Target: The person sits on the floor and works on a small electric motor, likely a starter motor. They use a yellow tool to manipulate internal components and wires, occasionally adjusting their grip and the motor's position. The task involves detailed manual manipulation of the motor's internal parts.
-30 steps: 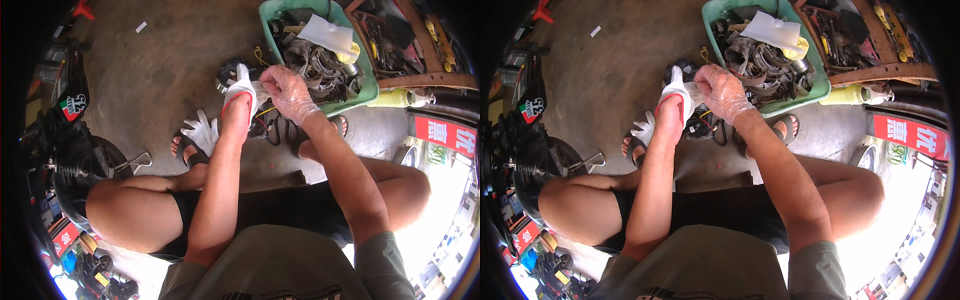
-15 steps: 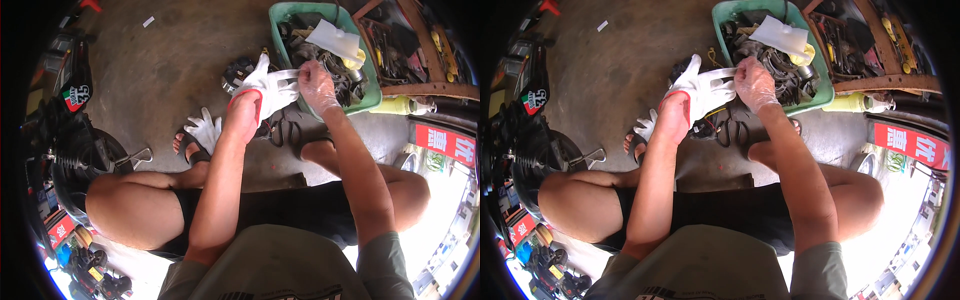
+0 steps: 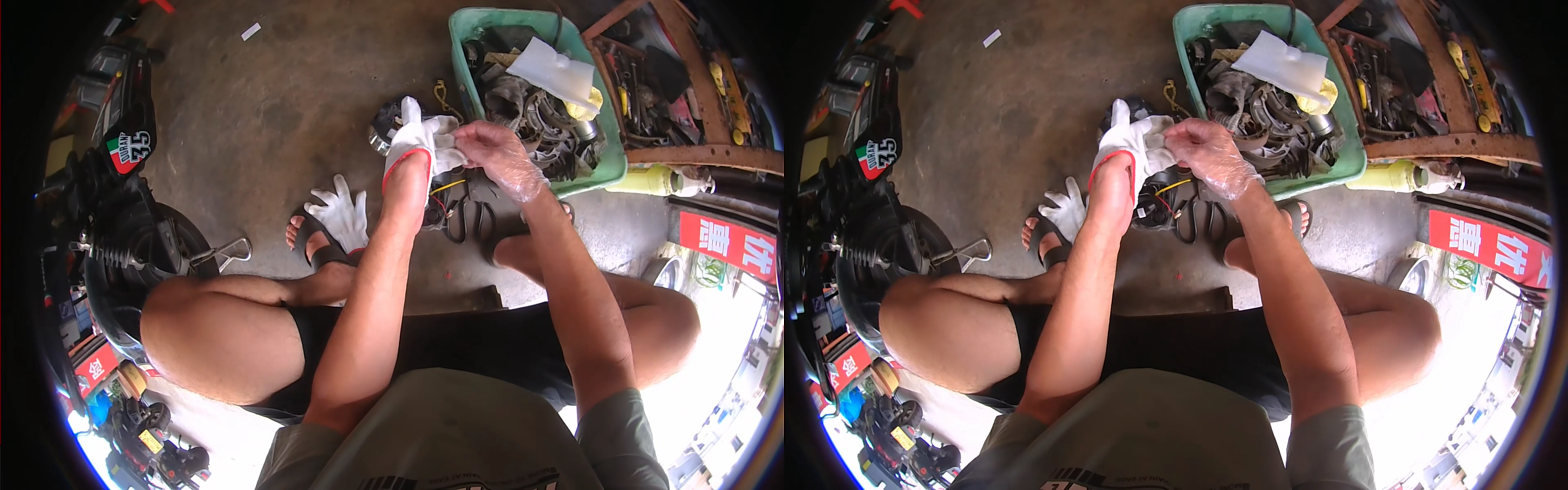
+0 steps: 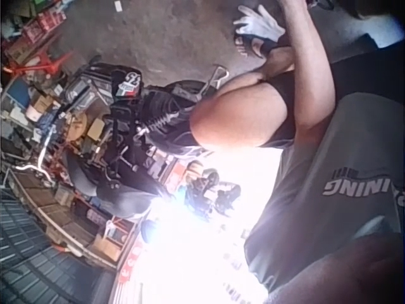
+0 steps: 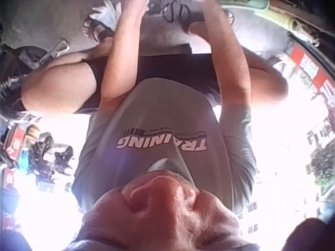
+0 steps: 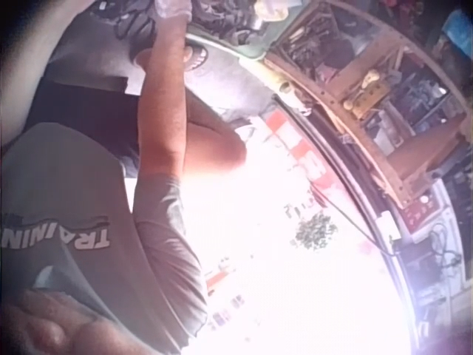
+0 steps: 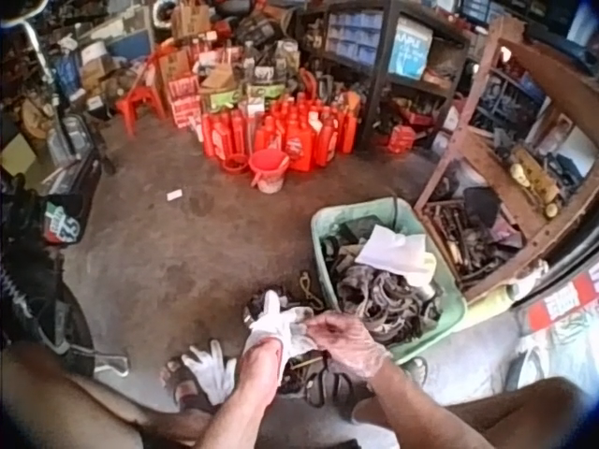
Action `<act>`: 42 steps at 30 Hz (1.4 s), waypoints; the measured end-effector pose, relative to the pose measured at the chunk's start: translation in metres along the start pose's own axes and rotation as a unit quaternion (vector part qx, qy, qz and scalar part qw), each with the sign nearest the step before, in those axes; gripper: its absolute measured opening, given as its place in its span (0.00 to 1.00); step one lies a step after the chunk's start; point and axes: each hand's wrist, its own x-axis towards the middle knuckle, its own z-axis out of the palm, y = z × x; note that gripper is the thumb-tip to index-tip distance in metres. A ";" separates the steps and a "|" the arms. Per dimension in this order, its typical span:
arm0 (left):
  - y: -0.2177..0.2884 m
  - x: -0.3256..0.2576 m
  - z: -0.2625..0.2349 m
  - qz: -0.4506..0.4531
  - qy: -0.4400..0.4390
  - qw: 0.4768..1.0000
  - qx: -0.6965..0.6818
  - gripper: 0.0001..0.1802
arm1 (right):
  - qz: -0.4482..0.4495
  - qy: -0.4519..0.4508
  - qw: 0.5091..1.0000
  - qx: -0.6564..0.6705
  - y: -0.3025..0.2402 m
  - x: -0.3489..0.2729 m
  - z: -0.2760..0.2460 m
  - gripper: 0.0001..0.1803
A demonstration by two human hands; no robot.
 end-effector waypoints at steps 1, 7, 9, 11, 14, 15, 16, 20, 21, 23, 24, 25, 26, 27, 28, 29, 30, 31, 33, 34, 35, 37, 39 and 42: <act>0.000 0.000 -0.003 0.005 -0.014 1.000 0.018 0.29 | -0.035 0.012 0.998 -0.053 0.000 -0.001 0.000 0.06; 0.000 -0.002 -0.003 -0.020 0.001 0.999 0.047 0.35 | -0.099 0.059 0.965 -0.234 -0.010 -0.004 0.000 0.03; -0.001 -0.005 -0.008 -0.012 -0.035 0.999 0.024 0.36 | -0.109 0.100 0.958 -0.245 -0.011 -0.004 0.002 0.04; -0.008 0.000 -0.026 0.006 -0.152 0.986 -0.063 0.42 | -0.090 0.177 0.944 -0.262 -0.006 0.000 -0.001 0.05; 0.013 -0.015 0.001 0.018 -0.249 0.965 -0.081 0.43 | -0.061 0.283 0.935 -0.204 0.012 0.015 -0.022 0.09; 0.019 -0.016 0.003 0.023 -0.266 0.960 -0.080 0.44 | -0.076 0.292 0.935 -0.184 0.009 0.019 -0.028 0.09; 0.024 -0.016 0.004 0.028 -0.283 0.956 -0.078 0.45 | -0.091 0.301 0.935 -0.165 0.006 0.021 -0.031 0.10; 0.044 -0.017 0.021 0.041 -0.227 0.966 0.120 0.40 | -0.055 0.318 0.946 0.040 -0.025 0.026 -0.013 0.07; 0.046 -0.019 0.024 0.049 -0.202 0.964 0.164 0.37 | -0.047 0.331 0.941 0.046 -0.032 0.028 -0.011 0.06; 0.041 -0.041 0.021 0.086 -0.153 0.968 0.182 0.28 | -0.055 0.356 0.932 0.034 -0.029 0.035 -0.014 0.06; 0.039 -0.050 0.018 0.105 -0.127 0.967 0.192 0.24 | -0.060 0.365 0.929 0.023 -0.026 0.040 -0.015 0.06; 0.042 -0.057 0.020 0.106 -0.121 0.959 0.232 0.24 | -0.059 0.381 0.922 0.024 -0.025 0.043 -0.018 0.06; 0.047 -0.063 0.022 0.107 -0.116 0.950 0.271 0.24 | -0.058 0.398 0.915 0.024 -0.023 0.046 -0.021 0.06; 0.047 -0.065 0.022 0.097 -0.100 0.956 0.259 0.24 | -0.055 0.415 0.908 0.023 -0.019 0.050 -0.024 0.06; 0.059 -0.081 0.019 0.100 -0.057 0.960 0.255 0.24 | -0.086 0.408 0.909 0.030 -0.019 0.062 -0.008 0.06; 0.069 -0.096 0.018 0.094 -0.003 0.976 0.199 0.25 | -0.120 0.401 0.908 0.000 -0.019 0.072 0.009 0.06; 0.076 -0.108 0.008 0.091 0.054 0.985 0.134 0.26 | -0.156 0.390 0.907 -0.035 -0.018 0.080 0.032 0.06; 0.065 -0.085 -0.005 0.094 -0.002 0.995 0.040 0.29 | -0.140 0.422 0.894 -0.053 -0.006 0.078 0.010 0.06; 0.067 -0.075 -0.015 0.085 -0.098 0.991 -0.024 0.29 | -0.116 0.448 0.885 -0.060 0.001 0.077 0.000 0.06; 0.078 -0.082 -0.013 0.084 -0.104 0.991 -0.031 0.26 | -0.116 0.462 0.876 -0.075 -0.007 0.074 0.007 0.06; 0.088 -0.089 -0.010 0.081 -0.110 0.990 -0.038 0.24 | -0.107 0.434 0.892 -0.064 -0.011 0.076 0.012 0.07; 0.077 -0.069 -0.015 0.084 -0.066 0.993 0.055 0.23 | -0.052 0.410 0.908 -0.069 -0.008 0.074 -0.003 0.07; 0.068 -0.055 -0.039 0.110 0.038 0.983 0.141 0.24 | -0.192 0.189 0.873 -0.407 -0.027 0.068 0.013 0.12; 0.049 -0.041 -0.047 0.124 0.153 0.964 0.179 0.24 | -0.078 -0.137 0.984 0.087 -0.028 0.059 0.050 0.14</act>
